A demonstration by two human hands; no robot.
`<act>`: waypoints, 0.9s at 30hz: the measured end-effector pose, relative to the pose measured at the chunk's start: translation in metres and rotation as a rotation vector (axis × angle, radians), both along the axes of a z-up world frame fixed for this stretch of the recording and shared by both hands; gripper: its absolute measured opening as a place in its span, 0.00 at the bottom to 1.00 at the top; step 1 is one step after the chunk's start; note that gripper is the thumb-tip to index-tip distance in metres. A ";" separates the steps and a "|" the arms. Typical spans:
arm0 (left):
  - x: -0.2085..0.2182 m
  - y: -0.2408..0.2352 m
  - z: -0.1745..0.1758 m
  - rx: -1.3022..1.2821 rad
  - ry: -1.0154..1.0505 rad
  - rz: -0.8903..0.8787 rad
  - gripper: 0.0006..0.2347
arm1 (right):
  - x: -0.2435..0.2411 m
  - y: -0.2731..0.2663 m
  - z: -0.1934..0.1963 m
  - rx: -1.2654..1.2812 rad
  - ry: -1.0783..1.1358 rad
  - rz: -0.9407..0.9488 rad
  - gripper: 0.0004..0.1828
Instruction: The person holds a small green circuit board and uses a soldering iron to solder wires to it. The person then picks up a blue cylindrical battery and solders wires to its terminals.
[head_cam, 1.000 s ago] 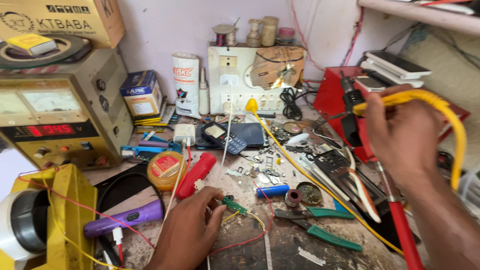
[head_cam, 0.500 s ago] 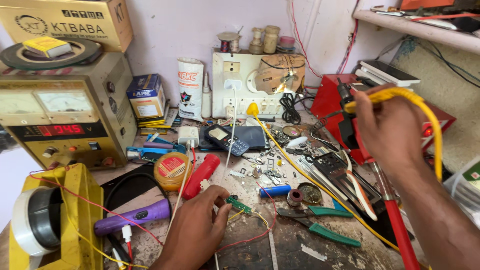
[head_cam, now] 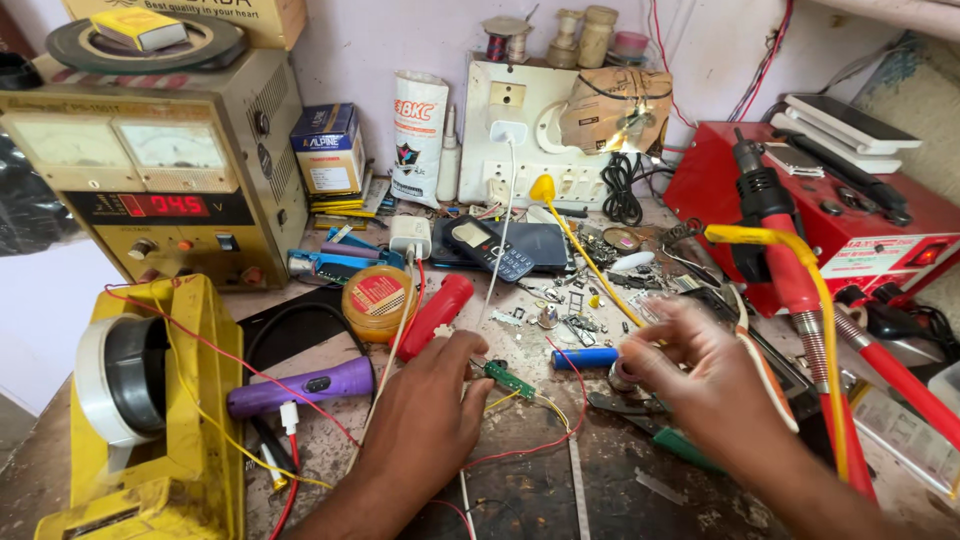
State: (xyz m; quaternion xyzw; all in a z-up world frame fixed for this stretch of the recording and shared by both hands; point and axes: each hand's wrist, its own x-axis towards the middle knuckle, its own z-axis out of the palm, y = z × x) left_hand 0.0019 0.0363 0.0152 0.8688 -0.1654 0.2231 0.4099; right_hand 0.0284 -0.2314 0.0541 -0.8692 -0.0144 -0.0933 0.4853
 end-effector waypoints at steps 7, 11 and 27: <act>0.007 -0.009 0.006 0.331 0.007 0.068 0.20 | 0.003 0.054 0.015 -0.876 -0.031 0.063 0.32; 0.020 -0.012 0.011 0.447 0.043 0.012 0.15 | 0.018 0.064 0.017 -0.931 0.034 0.097 0.28; 0.043 -0.002 0.060 0.452 -0.012 -0.043 0.10 | 0.048 0.036 -0.007 -0.183 -0.142 0.307 0.14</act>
